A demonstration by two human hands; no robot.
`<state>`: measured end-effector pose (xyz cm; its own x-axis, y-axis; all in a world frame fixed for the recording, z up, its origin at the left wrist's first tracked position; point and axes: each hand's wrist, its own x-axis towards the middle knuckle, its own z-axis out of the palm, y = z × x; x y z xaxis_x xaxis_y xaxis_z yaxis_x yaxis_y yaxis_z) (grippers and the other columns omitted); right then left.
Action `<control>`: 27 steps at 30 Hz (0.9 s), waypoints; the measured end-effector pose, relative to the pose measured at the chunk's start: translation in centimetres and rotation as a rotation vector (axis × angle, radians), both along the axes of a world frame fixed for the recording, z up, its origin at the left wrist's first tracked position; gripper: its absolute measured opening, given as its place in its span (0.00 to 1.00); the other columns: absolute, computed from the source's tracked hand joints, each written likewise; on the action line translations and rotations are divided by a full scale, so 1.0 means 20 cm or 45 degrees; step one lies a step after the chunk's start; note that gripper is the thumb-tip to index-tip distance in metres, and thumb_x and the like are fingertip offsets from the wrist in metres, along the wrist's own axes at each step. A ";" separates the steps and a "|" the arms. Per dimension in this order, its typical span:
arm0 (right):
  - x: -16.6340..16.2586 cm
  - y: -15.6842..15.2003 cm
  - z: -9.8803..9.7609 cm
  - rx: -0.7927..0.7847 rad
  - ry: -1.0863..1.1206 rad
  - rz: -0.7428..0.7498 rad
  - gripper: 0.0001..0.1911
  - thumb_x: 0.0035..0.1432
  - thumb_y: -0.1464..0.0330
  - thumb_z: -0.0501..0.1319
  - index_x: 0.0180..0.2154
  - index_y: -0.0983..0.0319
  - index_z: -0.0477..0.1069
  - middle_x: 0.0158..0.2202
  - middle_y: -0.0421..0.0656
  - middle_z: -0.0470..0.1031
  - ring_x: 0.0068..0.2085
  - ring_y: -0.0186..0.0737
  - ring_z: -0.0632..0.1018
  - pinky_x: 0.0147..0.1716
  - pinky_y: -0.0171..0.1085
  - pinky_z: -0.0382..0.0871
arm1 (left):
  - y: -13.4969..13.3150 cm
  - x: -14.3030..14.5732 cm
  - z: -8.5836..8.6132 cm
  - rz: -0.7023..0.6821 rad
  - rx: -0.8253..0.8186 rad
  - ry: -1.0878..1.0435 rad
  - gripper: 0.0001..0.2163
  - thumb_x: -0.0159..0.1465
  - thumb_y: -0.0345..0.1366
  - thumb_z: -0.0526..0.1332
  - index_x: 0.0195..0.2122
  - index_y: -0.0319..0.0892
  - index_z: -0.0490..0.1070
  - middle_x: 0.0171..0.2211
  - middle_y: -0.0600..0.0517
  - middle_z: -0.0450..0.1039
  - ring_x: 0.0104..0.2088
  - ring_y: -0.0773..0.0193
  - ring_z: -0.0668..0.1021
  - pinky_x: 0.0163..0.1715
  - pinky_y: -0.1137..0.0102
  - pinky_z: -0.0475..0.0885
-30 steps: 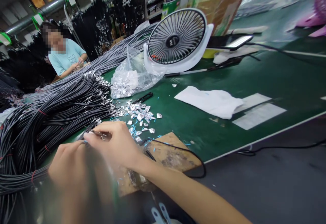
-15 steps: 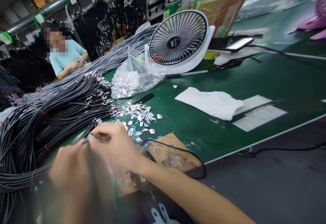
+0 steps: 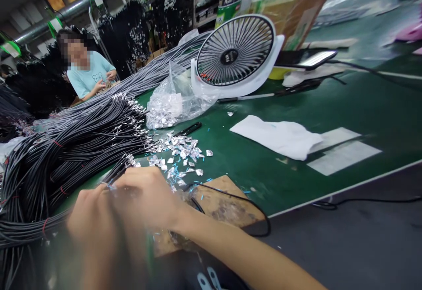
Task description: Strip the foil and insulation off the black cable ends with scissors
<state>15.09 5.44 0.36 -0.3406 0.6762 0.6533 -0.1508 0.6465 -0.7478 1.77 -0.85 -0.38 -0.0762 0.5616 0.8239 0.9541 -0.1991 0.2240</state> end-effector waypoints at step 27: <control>0.01 0.01 0.03 0.003 -0.128 0.077 0.13 0.59 0.72 0.56 0.38 0.66 0.79 0.24 0.42 0.74 0.23 0.30 0.68 0.23 0.30 0.60 | -0.05 0.00 0.00 -0.114 0.167 -0.234 0.14 0.60 0.24 0.62 0.45 0.43 0.75 0.29 0.53 0.74 0.21 0.74 0.71 0.18 0.77 0.65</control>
<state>15.30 5.64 0.96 -0.4447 0.6507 0.6155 -0.1143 0.6404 -0.7595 1.69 -1.84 -0.35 -0.1862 0.4619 0.8671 0.8770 -0.3198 0.3587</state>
